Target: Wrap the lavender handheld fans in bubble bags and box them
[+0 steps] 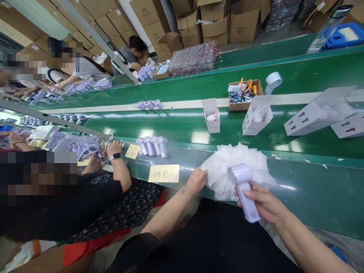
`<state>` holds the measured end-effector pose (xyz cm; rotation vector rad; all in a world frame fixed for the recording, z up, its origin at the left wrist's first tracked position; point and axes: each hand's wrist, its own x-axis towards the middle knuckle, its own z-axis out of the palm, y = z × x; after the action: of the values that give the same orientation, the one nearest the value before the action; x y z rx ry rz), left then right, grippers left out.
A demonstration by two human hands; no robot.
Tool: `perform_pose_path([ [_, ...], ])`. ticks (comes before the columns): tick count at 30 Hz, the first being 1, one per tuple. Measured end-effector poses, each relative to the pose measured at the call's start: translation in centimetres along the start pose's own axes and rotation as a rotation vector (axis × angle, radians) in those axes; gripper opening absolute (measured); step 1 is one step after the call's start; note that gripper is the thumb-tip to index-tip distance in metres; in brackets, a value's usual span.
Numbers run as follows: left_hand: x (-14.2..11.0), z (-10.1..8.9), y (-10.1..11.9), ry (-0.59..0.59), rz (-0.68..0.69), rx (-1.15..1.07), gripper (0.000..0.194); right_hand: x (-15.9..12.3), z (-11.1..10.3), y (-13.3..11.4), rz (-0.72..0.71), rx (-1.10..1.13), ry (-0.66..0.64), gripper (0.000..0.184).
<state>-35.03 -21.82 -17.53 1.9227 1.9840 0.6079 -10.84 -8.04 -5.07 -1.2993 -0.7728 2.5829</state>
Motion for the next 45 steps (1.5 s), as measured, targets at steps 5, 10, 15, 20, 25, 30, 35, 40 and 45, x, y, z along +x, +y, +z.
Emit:
perform_pose_path([
  [5,0.1,-3.6,3.7,0.291,-0.186,-0.200,0.024,-2.1,1.7,3.3,0.207,-0.053,-0.319,0.074],
  [10,0.5,-7.3,7.9,0.084,-0.065,-0.344,0.041,-1.5,4.5,3.3,0.112,-0.031,-0.426,0.078],
  [15,0.3,-7.8,9.1,0.124,-0.137,-0.193,0.038,-2.3,2.7,2.5,0.109,-0.096,-0.307,0.051],
  [20,2.4,-6.8,11.9,0.513,-0.474,-0.529,0.009,-4.6,1.1,2.4,0.072,-0.148,-0.222,0.049],
  [25,4.7,-6.8,15.8,0.392,-0.538,-1.387,0.020,-6.6,0.3,1.0,-0.077,-0.192,-0.112,0.050],
  [30,5.4,-6.6,17.3,-0.002,-0.544,-1.759,0.037,-8.4,-1.9,-0.4,-0.099,-0.067,-0.125,0.050],
  [35,7.0,-6.5,16.9,-0.170,-0.412,-1.457,0.043,-9.6,-4.7,-0.9,-0.112,0.027,-0.141,0.053],
  [40,9.3,-6.1,16.5,0.149,-0.535,-0.775,0.027,-11.3,-8.0,-1.8,-0.167,0.034,-0.193,0.067],
  [45,10.5,-5.7,19.7,0.092,-0.331,-0.550,0.023,-11.9,-8.8,-1.7,-0.108,-0.033,-0.313,0.094],
])
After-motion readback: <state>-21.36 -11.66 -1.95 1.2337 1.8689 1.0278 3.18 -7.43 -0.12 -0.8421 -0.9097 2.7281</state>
